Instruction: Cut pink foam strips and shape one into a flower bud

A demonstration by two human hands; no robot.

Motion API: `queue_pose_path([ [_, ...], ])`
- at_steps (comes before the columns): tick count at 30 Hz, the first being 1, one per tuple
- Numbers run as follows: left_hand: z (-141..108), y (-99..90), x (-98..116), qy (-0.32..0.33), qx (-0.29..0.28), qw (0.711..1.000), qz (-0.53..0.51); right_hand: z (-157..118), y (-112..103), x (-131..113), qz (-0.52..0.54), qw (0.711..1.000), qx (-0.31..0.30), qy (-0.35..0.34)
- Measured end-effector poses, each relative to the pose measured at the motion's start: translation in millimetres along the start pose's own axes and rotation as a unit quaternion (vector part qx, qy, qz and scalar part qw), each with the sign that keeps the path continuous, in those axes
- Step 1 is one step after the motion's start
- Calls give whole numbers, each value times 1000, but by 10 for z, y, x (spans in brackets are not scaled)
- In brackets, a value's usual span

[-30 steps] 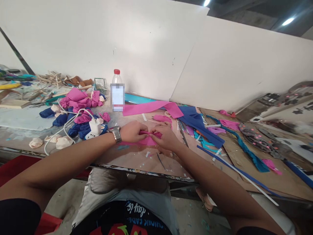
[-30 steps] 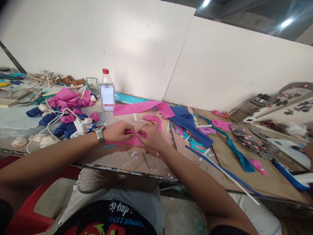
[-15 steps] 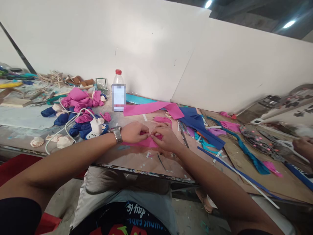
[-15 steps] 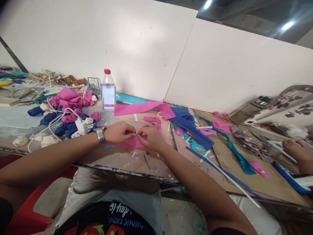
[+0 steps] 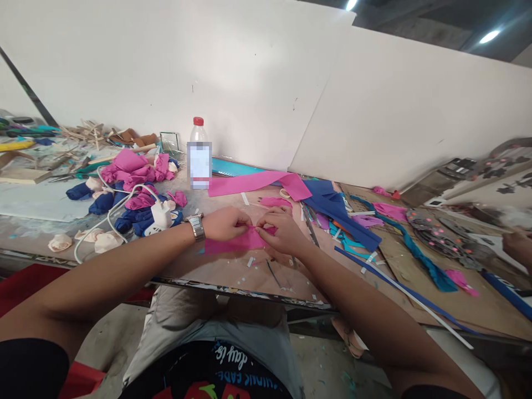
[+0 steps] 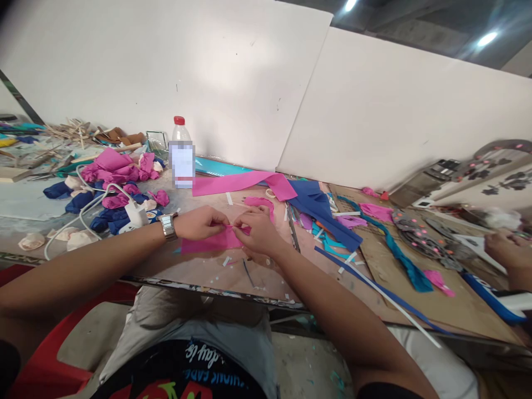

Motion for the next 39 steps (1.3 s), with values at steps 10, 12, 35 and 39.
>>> queue_pose_path([
  [10,-1,24,-28,-27,-31,999,-29,1,-4,-20,-8,1000,7,-25],
  [12,2,42,-39,-28,-37,998,-35,1,5,-15,-5,999,8,-30],
  [35,37,30,-135,-51,-18,992,-115,1,-40,-110,-8,998,24,-58],
  [39,22,6,-112,-39,-1,996,-84,2,-27,-81,-6,999,14,-38],
])
Point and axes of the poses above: each hand's wrist, its own z-axis towards the middle knuckle, its own y-axis out of the palm, x = y × z, the point moved 6 cm from there along z, towards the middle knuckle, and after that the axes turned 6 degrees about z, right-handed, at the moved point
